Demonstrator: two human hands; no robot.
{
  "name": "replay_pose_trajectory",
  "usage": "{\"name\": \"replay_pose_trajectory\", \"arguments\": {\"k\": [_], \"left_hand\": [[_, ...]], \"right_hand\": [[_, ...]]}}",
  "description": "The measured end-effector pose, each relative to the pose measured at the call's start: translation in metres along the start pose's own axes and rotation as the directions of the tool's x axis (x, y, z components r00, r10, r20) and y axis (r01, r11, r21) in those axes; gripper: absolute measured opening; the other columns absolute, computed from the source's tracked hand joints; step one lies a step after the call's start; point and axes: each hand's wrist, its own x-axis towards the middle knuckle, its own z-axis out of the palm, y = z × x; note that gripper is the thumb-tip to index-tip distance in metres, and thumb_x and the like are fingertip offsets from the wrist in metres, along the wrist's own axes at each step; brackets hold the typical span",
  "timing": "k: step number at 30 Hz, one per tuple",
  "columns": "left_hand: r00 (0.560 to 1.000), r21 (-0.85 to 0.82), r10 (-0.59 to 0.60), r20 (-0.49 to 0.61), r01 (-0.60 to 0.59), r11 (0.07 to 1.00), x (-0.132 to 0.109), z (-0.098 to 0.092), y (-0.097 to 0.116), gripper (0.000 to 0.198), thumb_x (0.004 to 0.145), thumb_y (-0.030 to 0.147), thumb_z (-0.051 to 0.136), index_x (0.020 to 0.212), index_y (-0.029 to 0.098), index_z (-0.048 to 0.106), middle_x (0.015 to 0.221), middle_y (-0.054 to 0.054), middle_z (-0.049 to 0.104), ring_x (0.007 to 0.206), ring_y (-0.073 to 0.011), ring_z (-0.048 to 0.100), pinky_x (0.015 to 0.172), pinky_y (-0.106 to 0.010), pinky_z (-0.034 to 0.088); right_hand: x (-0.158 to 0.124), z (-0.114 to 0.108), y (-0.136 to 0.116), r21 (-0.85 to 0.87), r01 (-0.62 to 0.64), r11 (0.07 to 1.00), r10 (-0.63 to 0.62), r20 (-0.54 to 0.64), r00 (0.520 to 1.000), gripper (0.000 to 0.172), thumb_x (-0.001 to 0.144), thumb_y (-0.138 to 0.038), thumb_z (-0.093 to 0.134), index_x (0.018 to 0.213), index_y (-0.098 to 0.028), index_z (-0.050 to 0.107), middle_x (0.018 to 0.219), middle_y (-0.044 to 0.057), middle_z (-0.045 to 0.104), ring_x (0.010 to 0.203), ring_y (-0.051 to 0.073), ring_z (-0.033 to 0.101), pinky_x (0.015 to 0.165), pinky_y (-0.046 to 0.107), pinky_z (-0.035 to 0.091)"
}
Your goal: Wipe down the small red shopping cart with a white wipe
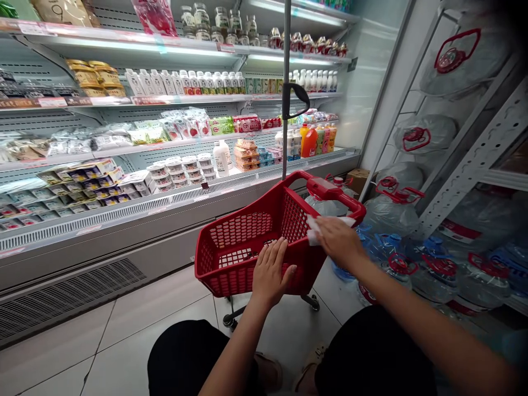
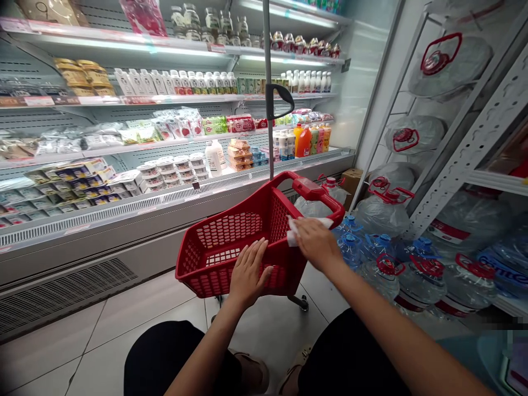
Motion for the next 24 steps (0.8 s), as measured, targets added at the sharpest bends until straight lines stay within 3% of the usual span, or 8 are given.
{"name": "replay_pose_trajectory", "arguments": {"k": [4,7,9,12,18,21,24], "left_hand": [[1.000,0.016,0.018,-0.005,-0.018,1.000,-0.002,0.003,0.001,0.073,0.108,0.052,0.042,0.167,0.019,0.017,0.169,-0.009,0.037,0.157,-0.0242,0.033,0.131,-0.048,0.029],[0.999,0.033,0.051,0.006,-0.051,0.998,-0.005,0.001,-0.004,0.076,0.107,0.054,0.045,0.167,0.017,0.016,0.171,-0.010,0.034,0.158,-0.0237,0.032,0.130,-0.046,0.030],[0.997,0.043,0.068,0.022,-0.069,0.997,-0.007,-0.002,-0.008,0.074,0.107,0.052,0.045,0.168,0.020,0.016,0.172,-0.008,0.032,0.158,-0.0226,0.032,0.130,-0.045,0.030],[0.998,0.054,0.061,0.033,-0.063,0.997,-0.009,-0.006,-0.012,0.072,0.108,0.051,0.044,0.168,0.024,0.015,0.172,-0.005,0.032,0.157,-0.0219,0.035,0.129,-0.044,0.031],[0.998,0.068,0.049,0.032,-0.051,0.996,-0.012,-0.013,-0.012,0.071,0.109,0.049,0.042,0.170,0.028,0.011,0.171,-0.003,0.033,0.155,-0.0223,0.038,0.128,-0.043,0.032],[0.999,0.073,0.040,0.020,-0.041,0.996,-0.013,-0.011,-0.008,0.073,0.109,0.049,0.042,0.170,0.028,0.009,0.172,-0.004,0.033,0.155,-0.0236,0.038,0.128,-0.044,0.032],[1.000,0.070,0.023,0.005,-0.023,0.997,-0.015,-0.007,-0.002,0.073,0.109,0.048,0.040,0.170,0.027,0.006,0.172,-0.004,0.031,0.157,-0.0244,0.035,0.129,-0.045,0.030]], "right_hand": [[0.008,0.024,-0.064,0.072,0.132,0.989,-0.132,-0.004,0.991,0.046,0.105,-0.019,0.042,0.146,-0.014,0.061,0.142,0.012,0.068,0.131,0.026,0.063,0.116,0.045,0.046],[0.010,0.030,-0.078,0.105,0.184,0.977,-0.183,-0.019,0.983,0.046,0.105,-0.019,0.044,0.149,-0.014,0.058,0.144,0.012,0.067,0.133,0.024,0.062,0.116,0.044,0.046],[0.008,0.026,-0.067,0.115,0.224,0.968,-0.223,-0.023,0.975,0.049,0.105,-0.020,0.046,0.154,-0.016,0.052,0.146,0.011,0.065,0.134,0.024,0.061,0.117,0.044,0.046],[0.004,0.011,-0.029,0.099,0.234,0.967,-0.233,-0.022,0.972,0.053,0.106,-0.022,0.044,0.158,-0.019,0.046,0.148,0.009,0.064,0.137,0.024,0.059,0.118,0.045,0.044],[-0.004,-0.018,0.056,-0.016,-0.041,0.999,0.040,-0.068,0.997,0.051,0.108,-0.037,0.036,0.146,-0.011,0.059,0.144,0.017,0.065,0.136,0.029,0.060,0.116,0.050,0.045],[-0.004,-0.020,0.065,-0.031,-0.140,0.990,0.137,-0.090,0.987,0.053,0.108,-0.038,0.034,0.143,-0.010,0.062,0.141,0.018,0.067,0.137,0.031,0.059,0.116,0.052,0.044],[-0.002,-0.015,0.045,-0.019,-0.157,0.987,0.154,-0.095,0.983,0.051,0.107,-0.035,0.034,0.142,-0.012,0.063,0.139,0.016,0.069,0.138,0.031,0.058,0.118,0.052,0.041]]}}
